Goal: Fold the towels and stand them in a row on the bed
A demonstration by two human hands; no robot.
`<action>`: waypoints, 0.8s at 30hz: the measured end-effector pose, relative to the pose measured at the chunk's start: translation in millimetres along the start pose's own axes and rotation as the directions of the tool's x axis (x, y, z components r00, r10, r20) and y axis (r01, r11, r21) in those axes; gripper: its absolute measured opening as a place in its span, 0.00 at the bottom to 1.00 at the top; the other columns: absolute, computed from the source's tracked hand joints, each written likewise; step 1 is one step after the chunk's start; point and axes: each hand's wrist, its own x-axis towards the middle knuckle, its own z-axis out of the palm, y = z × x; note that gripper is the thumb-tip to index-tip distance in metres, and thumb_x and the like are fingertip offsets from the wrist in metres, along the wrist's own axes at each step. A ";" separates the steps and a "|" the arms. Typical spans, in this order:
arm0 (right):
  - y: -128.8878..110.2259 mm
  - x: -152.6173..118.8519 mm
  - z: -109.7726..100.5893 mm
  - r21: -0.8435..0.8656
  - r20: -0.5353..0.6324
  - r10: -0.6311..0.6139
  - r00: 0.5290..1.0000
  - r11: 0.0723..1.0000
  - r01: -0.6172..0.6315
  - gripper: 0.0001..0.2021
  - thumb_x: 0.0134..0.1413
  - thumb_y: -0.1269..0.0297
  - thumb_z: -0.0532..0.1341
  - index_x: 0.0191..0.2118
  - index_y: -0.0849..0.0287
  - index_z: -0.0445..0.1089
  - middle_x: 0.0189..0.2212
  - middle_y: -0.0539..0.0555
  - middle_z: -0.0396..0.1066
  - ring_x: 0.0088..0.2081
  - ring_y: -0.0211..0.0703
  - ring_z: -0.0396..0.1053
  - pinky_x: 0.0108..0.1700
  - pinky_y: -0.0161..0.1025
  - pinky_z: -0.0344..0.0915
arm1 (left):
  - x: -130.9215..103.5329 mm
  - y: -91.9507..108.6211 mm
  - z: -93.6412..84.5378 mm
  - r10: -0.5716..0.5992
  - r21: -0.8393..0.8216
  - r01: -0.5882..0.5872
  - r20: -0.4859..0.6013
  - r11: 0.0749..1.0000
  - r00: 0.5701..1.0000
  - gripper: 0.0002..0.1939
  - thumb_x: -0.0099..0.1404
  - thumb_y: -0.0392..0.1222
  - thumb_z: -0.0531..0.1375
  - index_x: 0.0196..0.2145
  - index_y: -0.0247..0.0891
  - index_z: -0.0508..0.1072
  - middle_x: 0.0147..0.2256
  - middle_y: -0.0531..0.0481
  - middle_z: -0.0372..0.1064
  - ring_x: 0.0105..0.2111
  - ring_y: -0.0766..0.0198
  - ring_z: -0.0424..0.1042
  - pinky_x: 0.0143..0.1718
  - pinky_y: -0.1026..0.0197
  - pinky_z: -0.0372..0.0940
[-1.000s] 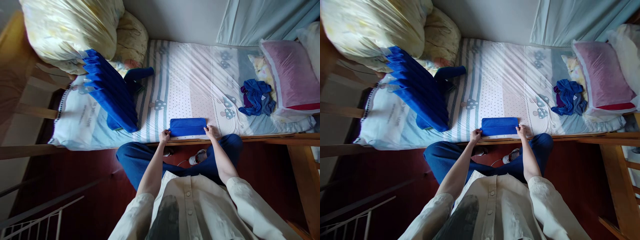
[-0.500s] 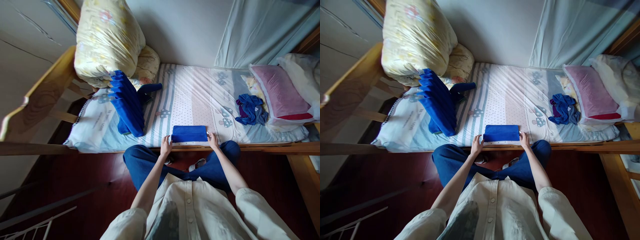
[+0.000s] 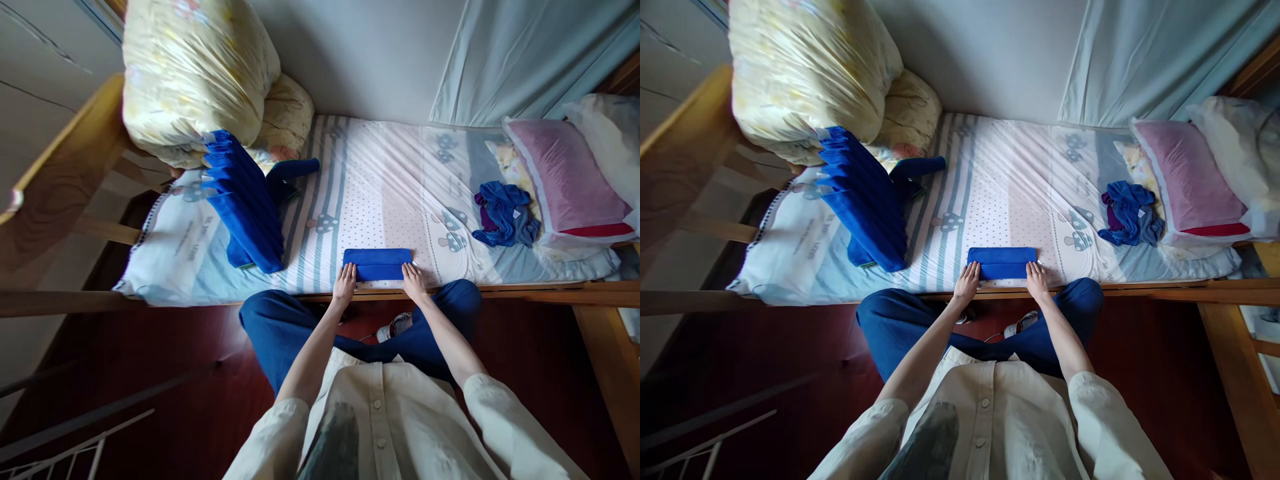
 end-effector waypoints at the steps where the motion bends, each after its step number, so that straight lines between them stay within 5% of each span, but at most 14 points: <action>1: -1.8 3.4 2.4 -0.012 0.002 0.011 1.000 1.000 -0.011 0.31 0.62 0.77 0.50 0.71 0.69 0.56 0.68 0.69 0.59 0.70 0.55 0.57 0.68 0.54 0.57 | 1.9 1.0 0.0 -0.008 0.002 0.008 0.006 1.000 1.000 0.39 0.64 0.28 0.50 0.73 0.26 0.50 0.69 0.28 0.54 0.71 0.45 0.51 0.72 0.40 0.46; 10: -15.0 18.4 4.6 -0.108 0.024 0.065 0.998 0.992 -0.062 0.30 0.60 0.82 0.48 0.68 0.71 0.62 0.65 0.73 0.62 0.68 0.58 0.62 0.65 0.57 0.63 | 11.0 1.8 -4.9 0.006 0.032 -0.007 0.033 0.999 0.999 0.34 0.66 0.25 0.48 0.69 0.25 0.58 0.65 0.26 0.61 0.68 0.47 0.60 0.72 0.40 0.48; 24: -10.5 -28.8 -7.4 0.116 0.037 0.005 0.999 0.993 -0.009 0.30 0.58 0.81 0.53 0.66 0.62 0.66 0.61 0.68 0.69 0.64 0.56 0.67 0.62 0.55 0.66 | -30.4 7.6 2.3 -0.042 -0.142 0.040 -0.008 0.989 0.999 0.33 0.66 0.29 0.50 0.69 0.32 0.60 0.62 0.27 0.66 0.64 0.43 0.66 0.70 0.32 0.49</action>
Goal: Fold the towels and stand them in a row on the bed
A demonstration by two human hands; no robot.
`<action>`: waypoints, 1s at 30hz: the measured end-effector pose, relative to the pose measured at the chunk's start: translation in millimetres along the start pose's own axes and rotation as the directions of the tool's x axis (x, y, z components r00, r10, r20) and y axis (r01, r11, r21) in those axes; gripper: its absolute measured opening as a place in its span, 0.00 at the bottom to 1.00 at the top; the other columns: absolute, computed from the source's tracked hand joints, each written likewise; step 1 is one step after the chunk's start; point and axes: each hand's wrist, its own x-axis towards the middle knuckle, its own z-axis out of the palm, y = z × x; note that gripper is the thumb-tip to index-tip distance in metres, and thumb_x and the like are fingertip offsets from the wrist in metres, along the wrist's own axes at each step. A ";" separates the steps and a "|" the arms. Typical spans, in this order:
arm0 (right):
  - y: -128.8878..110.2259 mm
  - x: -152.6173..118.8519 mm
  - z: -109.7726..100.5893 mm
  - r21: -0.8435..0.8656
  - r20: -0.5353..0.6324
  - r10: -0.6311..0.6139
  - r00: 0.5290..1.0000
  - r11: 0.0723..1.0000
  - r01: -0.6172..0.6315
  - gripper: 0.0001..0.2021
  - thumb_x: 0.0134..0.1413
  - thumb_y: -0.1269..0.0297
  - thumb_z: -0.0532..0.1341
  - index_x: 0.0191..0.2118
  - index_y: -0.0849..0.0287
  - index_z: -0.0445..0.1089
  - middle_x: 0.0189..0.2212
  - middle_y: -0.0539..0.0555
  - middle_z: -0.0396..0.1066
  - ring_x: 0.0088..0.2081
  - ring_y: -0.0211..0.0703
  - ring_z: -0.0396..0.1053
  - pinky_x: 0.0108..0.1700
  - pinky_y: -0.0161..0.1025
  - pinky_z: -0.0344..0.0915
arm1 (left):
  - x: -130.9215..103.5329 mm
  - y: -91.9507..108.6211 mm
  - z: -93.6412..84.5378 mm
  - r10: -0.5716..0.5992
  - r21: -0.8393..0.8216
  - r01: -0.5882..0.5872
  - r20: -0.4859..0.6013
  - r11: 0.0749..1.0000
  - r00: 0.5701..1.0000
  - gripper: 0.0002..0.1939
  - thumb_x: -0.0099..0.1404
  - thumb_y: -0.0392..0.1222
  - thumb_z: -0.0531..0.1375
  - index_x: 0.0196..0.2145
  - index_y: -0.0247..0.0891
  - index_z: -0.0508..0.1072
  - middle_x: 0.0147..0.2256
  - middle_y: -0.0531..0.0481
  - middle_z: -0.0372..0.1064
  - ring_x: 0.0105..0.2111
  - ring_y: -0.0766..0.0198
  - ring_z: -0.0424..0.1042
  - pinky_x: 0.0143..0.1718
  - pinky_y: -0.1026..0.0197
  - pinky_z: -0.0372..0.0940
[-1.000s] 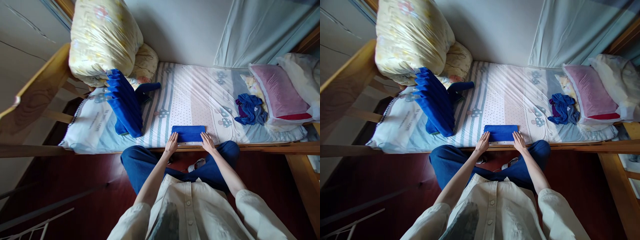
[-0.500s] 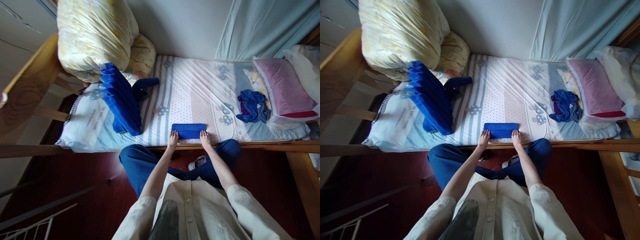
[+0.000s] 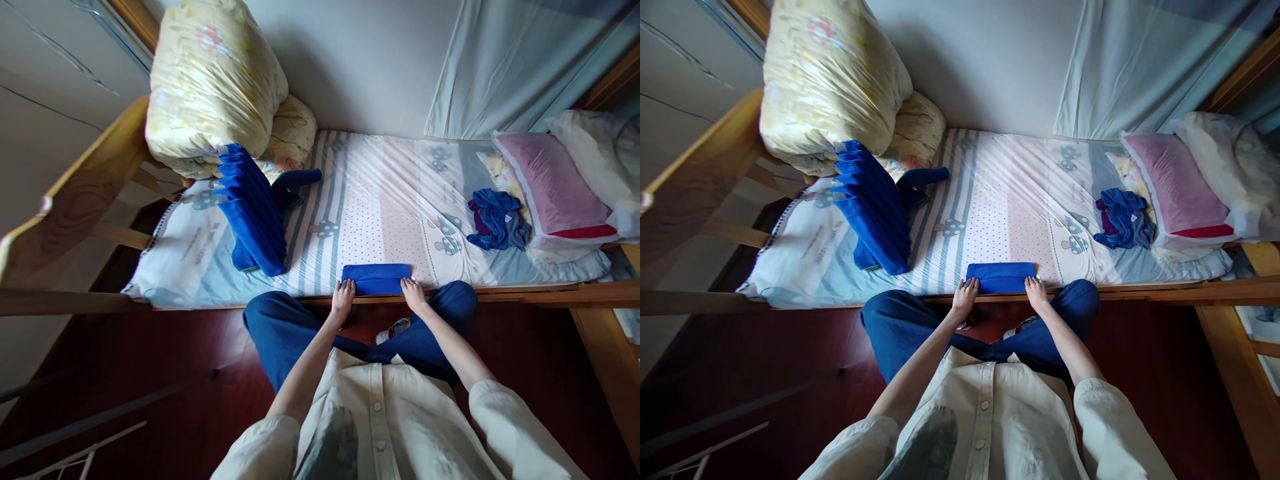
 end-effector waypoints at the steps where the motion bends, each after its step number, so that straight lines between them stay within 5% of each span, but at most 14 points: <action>1: 0.0 1.2 -2.6 0.032 0.012 0.021 1.000 0.999 -0.021 0.30 0.58 0.81 0.53 0.65 0.62 0.67 0.61 0.68 0.70 0.63 0.56 0.68 0.62 0.55 0.66 | 0.8 0.7 -1.2 -0.001 -0.001 0.001 -0.003 1.000 1.000 0.34 0.66 0.30 0.50 0.69 0.32 0.60 0.61 0.28 0.66 0.63 0.43 0.66 0.69 0.32 0.49; 10: 30.3 21.0 -28.5 0.197 0.100 0.131 0.986 0.969 -0.148 0.23 0.58 0.74 0.63 0.57 0.52 0.76 0.51 0.57 0.79 0.52 0.54 0.77 0.54 0.45 0.73 | 19.1 -9.0 -35.5 -0.244 -0.061 0.254 0.141 0.965 0.960 0.30 0.59 0.31 0.56 0.59 0.41 0.74 0.54 0.38 0.75 0.54 0.46 0.75 0.57 0.46 0.69; 20: 48.1 34.4 -13.0 0.565 0.094 0.255 0.962 0.782 -0.263 0.16 0.59 0.66 0.64 0.53 0.59 0.74 0.44 0.57 0.80 0.47 0.48 0.78 0.51 0.44 0.73 | 18.9 -34.7 -43.4 -0.370 -0.565 0.370 0.121 0.737 0.921 0.18 0.64 0.42 0.59 0.50 0.35 0.76 0.43 0.44 0.81 0.46 0.55 0.78 0.47 0.59 0.72; 30: 51.0 65.6 -4.7 0.453 0.202 0.439 0.876 0.751 -0.481 0.19 0.68 0.52 0.57 0.52 0.61 0.73 0.50 0.64 0.77 0.55 0.54 0.74 0.56 0.44 0.68 | 46.0 -27.5 -39.8 -0.588 -0.434 0.587 0.148 0.684 0.795 0.19 0.71 0.52 0.55 0.45 0.36 0.77 0.42 0.41 0.80 0.48 0.53 0.77 0.47 0.60 0.67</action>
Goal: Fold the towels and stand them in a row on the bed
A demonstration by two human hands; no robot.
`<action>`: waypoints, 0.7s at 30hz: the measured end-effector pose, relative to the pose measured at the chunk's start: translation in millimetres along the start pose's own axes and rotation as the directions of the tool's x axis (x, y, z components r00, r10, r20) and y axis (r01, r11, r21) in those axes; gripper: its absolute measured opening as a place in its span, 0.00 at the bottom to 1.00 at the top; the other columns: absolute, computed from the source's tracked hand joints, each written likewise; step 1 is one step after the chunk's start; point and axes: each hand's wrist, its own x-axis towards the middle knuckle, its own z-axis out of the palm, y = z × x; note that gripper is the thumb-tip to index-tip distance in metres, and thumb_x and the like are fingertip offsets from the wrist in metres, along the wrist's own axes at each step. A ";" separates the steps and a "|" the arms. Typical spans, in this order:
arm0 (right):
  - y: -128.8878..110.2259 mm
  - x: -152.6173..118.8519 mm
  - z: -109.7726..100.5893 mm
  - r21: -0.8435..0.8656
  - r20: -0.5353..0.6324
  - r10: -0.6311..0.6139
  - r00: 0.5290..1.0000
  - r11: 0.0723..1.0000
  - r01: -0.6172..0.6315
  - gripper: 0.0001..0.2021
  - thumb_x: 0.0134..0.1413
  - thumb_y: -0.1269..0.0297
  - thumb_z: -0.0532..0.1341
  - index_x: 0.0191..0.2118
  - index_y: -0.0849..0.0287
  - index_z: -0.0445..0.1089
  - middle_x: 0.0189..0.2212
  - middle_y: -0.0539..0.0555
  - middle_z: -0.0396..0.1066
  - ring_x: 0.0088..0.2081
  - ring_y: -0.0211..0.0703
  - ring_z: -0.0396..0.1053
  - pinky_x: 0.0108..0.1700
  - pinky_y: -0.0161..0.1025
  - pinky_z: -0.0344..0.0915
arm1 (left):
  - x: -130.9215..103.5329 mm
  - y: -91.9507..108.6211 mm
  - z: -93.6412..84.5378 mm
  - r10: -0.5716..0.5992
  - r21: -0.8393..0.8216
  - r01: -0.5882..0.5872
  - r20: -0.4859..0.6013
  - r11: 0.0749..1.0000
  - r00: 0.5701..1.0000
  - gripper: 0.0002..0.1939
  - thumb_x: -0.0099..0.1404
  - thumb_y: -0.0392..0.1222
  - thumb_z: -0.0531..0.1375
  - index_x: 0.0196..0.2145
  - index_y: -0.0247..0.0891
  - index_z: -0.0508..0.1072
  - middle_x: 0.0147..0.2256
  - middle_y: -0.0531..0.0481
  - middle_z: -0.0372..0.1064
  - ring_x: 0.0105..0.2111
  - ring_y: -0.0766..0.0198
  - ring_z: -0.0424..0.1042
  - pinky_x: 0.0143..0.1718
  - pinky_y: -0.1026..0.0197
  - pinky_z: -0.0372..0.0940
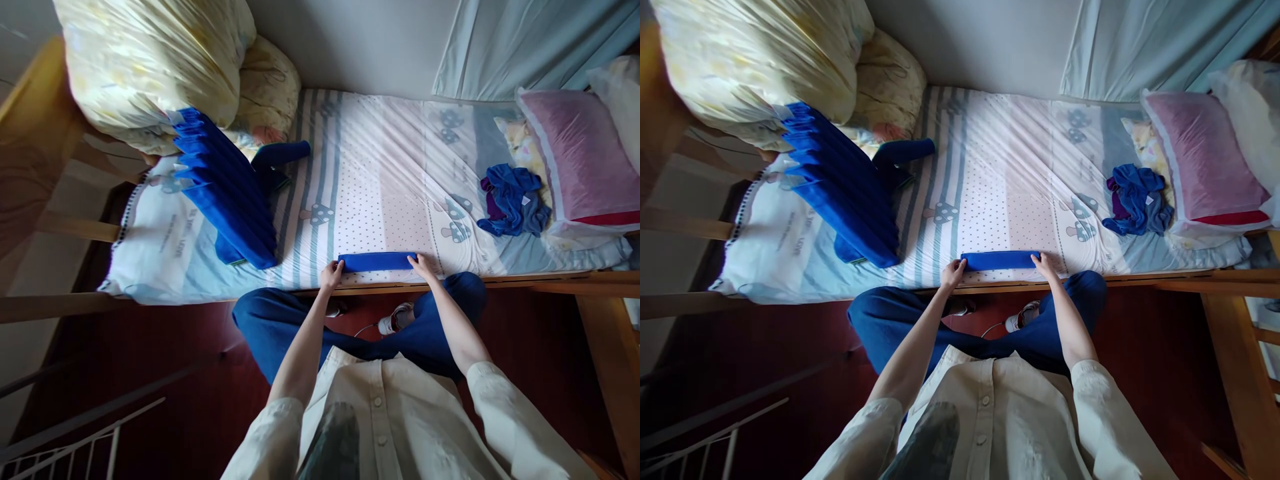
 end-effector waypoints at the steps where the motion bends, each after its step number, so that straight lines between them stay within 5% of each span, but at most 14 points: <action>1: -1.0 2.4 0.7 0.000 0.000 0.021 1.000 1.000 -0.021 0.20 0.69 0.51 0.56 0.53 0.61 0.73 0.51 0.65 0.77 0.56 0.55 0.73 0.57 0.44 0.68 | 1.6 0.7 0.8 -0.009 0.009 0.009 0.000 1.000 1.000 0.19 0.72 0.52 0.54 0.45 0.36 0.78 0.42 0.41 0.80 0.47 0.52 0.77 0.47 0.60 0.67; 8: -6.8 13.8 1.5 -0.033 0.030 0.118 0.993 0.993 -0.117 0.29 0.69 0.44 0.51 0.58 0.64 0.72 0.55 0.69 0.74 0.58 0.62 0.71 0.57 0.46 0.67 | 13.0 0.1 8.5 -0.048 0.039 0.049 -0.032 0.998 0.998 0.25 0.72 0.58 0.52 0.43 0.36 0.79 0.39 0.39 0.80 0.48 0.48 0.76 0.47 0.57 0.67; 16: -18.7 33.2 2.5 -0.148 0.014 0.171 0.985 0.975 -0.167 0.28 0.68 0.47 0.54 0.53 0.69 0.76 0.51 0.74 0.76 0.55 0.63 0.73 0.56 0.48 0.67 | 27.7 4.1 3.7 -0.078 0.083 0.076 0.012 0.994 0.997 0.24 0.70 0.60 0.55 0.40 0.36 0.80 0.40 0.37 0.80 0.49 0.46 0.77 0.46 0.57 0.66; 21: -15.1 24.4 -8.5 -0.173 -0.089 0.104 0.991 0.978 -0.118 0.20 0.65 0.53 0.57 0.50 0.62 0.76 0.45 0.68 0.78 0.53 0.60 0.73 0.54 0.49 0.68 | 19.1 8.0 -10.3 -0.058 0.044 0.057 0.032 0.997 0.998 0.19 0.68 0.53 0.58 0.42 0.36 0.80 0.39 0.41 0.81 0.45 0.52 0.78 0.44 0.60 0.68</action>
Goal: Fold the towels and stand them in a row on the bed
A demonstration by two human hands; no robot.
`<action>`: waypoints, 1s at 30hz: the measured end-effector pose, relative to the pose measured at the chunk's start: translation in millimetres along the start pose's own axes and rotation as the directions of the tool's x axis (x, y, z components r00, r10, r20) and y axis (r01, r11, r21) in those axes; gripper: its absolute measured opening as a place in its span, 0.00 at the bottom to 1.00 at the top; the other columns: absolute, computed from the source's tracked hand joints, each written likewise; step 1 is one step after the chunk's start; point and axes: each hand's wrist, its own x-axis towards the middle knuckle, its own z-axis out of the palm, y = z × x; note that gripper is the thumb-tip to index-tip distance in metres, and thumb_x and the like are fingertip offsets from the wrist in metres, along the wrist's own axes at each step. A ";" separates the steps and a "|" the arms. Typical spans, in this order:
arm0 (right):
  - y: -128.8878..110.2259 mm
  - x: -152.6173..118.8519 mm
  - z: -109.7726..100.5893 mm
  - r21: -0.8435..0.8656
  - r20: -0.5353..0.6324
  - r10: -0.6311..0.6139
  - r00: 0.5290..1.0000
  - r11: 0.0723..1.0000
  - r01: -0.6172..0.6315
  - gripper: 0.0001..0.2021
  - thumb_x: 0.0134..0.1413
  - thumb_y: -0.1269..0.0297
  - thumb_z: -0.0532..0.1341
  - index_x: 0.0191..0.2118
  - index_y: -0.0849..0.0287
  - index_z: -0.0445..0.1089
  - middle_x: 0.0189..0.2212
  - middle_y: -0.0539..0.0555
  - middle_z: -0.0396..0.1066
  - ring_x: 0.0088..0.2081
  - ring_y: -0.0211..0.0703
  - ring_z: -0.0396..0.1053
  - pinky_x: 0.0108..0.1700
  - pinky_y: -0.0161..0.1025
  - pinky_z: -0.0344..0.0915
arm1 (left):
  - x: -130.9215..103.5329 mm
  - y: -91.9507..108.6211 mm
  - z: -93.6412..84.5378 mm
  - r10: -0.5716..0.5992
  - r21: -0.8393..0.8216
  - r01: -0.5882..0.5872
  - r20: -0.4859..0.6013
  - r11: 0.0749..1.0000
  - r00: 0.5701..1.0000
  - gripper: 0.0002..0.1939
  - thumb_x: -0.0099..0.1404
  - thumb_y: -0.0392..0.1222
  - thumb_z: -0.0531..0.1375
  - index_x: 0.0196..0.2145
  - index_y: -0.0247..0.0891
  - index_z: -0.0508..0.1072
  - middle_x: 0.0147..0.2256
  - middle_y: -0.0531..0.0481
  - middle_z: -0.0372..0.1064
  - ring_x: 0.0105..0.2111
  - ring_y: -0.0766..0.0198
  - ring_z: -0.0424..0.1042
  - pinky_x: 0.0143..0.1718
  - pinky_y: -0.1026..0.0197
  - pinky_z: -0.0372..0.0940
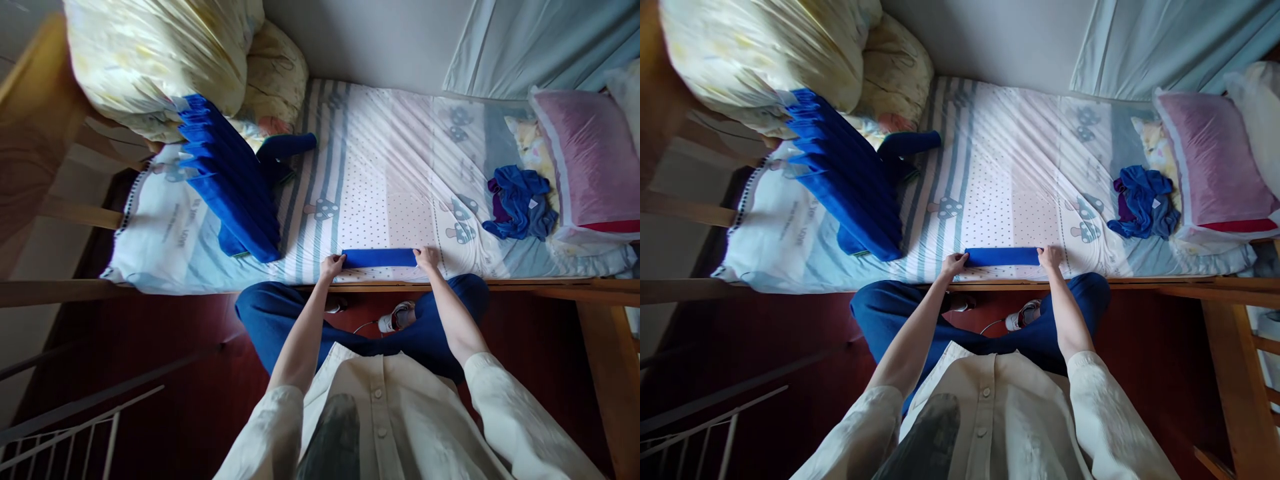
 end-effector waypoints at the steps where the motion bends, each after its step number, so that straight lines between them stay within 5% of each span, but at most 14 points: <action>1: 2.5 -2.9 -4.2 -0.003 -0.051 -0.027 0.998 1.000 0.027 0.17 0.65 0.56 0.58 0.50 0.60 0.76 0.45 0.66 0.78 0.52 0.59 0.74 0.53 0.48 0.68 | -4.0 -1.7 -3.4 0.012 -0.013 -0.012 -0.012 1.000 1.000 0.16 0.68 0.49 0.58 0.43 0.36 0.80 0.39 0.41 0.81 0.44 0.53 0.79 0.45 0.60 0.68; 4: 5.1 -10.4 -21.2 -0.028 -0.162 -0.146 0.976 0.989 0.144 0.16 0.62 0.67 0.56 0.52 0.59 0.73 0.46 0.64 0.78 0.50 0.56 0.74 0.53 0.48 0.69 | -20.8 -15.2 -12.9 0.040 -0.049 -0.044 -0.066 0.998 0.997 0.14 0.65 0.39 0.57 0.44 0.36 0.80 0.39 0.42 0.81 0.44 0.54 0.79 0.47 0.58 0.69; 7: -10.0 -15.4 -39.8 -0.061 -0.145 -0.304 0.942 0.953 0.298 0.19 0.60 0.70 0.57 0.56 0.60 0.70 0.53 0.63 0.75 0.56 0.54 0.71 0.59 0.47 0.66 | -43.1 -35.9 -17.2 0.049 -0.122 -0.061 -0.097 0.991 0.994 0.14 0.64 0.37 0.56 0.43 0.35 0.79 0.38 0.43 0.80 0.44 0.54 0.79 0.48 0.58 0.70; 11: -65.0 -24.4 -44.9 -0.094 0.078 -0.446 0.892 0.887 0.452 0.32 0.56 0.60 0.66 0.66 0.59 0.62 0.64 0.64 0.65 0.65 0.55 0.63 0.65 0.47 0.61 | -73.1 -49.7 -10.0 0.065 -0.260 -0.094 -0.119 0.961 0.991 0.12 0.62 0.37 0.57 0.41 0.36 0.78 0.39 0.45 0.80 0.40 0.57 0.79 0.45 0.59 0.71; 14: -118.3 -36.0 -26.1 -0.128 0.298 -0.477 0.827 0.838 0.530 0.44 0.47 0.57 0.73 0.69 0.56 0.57 0.69 0.64 0.58 0.69 0.57 0.57 0.67 0.46 0.57 | -93.7 -45.2 2.3 0.157 -0.346 -0.190 -0.122 0.919 0.980 0.11 0.62 0.36 0.57 0.40 0.38 0.78 0.39 0.48 0.79 0.40 0.59 0.78 0.45 0.59 0.71; 17: -162.8 -49.2 1.0 -0.205 0.420 -0.485 0.767 0.773 0.600 0.47 0.43 0.62 0.75 0.68 0.55 0.57 0.69 0.64 0.57 0.70 0.56 0.55 0.68 0.46 0.55 | -113.5 -40.6 18.2 0.216 -0.368 -0.252 -0.137 0.895 0.967 0.11 0.60 0.33 0.57 0.38 0.38 0.77 0.37 0.48 0.78 0.39 0.61 0.77 0.46 0.59 0.71; 23: -201.3 -64.7 25.6 -0.400 0.405 -0.457 0.792 0.691 0.603 0.41 0.40 0.66 0.75 0.62 0.56 0.61 0.64 0.66 0.61 0.66 0.59 0.61 0.65 0.51 0.57 | -134.3 -38.5 37.7 0.378 -0.398 -0.381 -0.090 0.835 0.922 0.14 0.58 0.32 0.56 0.39 0.38 0.78 0.40 0.45 0.76 0.36 0.62 0.75 0.42 0.60 0.71; 30: -215.6 -74.3 13.0 -0.450 0.436 -0.427 0.792 0.658 0.603 0.30 0.45 0.67 0.72 0.56 0.59 0.68 0.55 0.65 0.74 0.63 0.59 0.65 0.60 0.49 0.63 | -120.7 -29.0 41.8 0.316 -0.466 -0.313 -0.075 0.828 0.946 0.15 0.55 0.29 0.56 0.37 0.38 0.77 0.36 0.47 0.76 0.37 0.61 0.76 0.44 0.59 0.71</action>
